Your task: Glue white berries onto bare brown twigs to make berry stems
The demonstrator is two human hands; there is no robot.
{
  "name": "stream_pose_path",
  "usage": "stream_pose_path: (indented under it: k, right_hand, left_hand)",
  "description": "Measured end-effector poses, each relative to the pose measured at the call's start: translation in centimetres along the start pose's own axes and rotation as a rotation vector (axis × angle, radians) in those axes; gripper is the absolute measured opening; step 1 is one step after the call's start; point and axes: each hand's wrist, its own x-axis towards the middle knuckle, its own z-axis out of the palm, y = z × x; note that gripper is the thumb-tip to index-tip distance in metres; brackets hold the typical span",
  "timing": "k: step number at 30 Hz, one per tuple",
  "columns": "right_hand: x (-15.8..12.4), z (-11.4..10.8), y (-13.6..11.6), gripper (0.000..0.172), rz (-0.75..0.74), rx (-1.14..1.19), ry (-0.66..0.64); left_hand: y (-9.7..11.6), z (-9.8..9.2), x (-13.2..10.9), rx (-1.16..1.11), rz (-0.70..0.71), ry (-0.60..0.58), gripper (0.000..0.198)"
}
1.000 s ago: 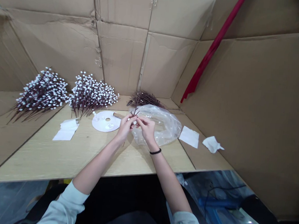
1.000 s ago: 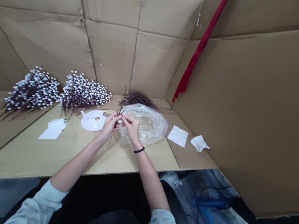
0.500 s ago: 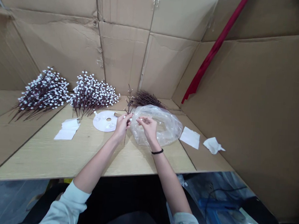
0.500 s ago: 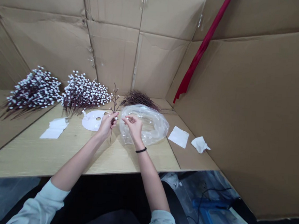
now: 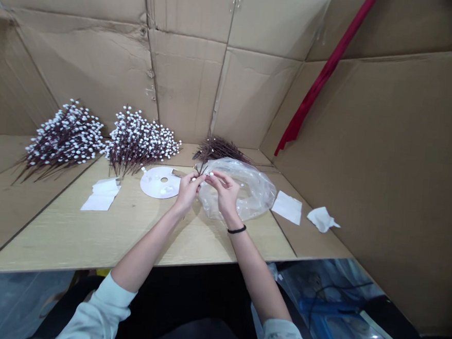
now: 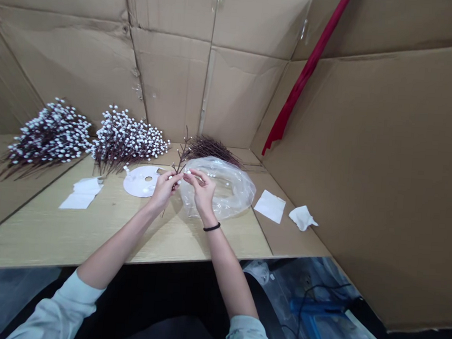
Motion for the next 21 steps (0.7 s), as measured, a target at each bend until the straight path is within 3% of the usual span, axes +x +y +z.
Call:
stream_pose_path:
  k: [9,21]
  right_hand:
    - [-0.04,-0.1,0.33,0.019,0.031,0.07,0.0]
    - [-0.01,0.05,0.69,0.023,0.052,0.054,0.048]
  left_hand:
    - [-0.69,-0.32,0.38,0.053,0.067,0.004,0.022]
    - [-0.78,-0.22,0.14,0.039,0.034,0.022,0.025]
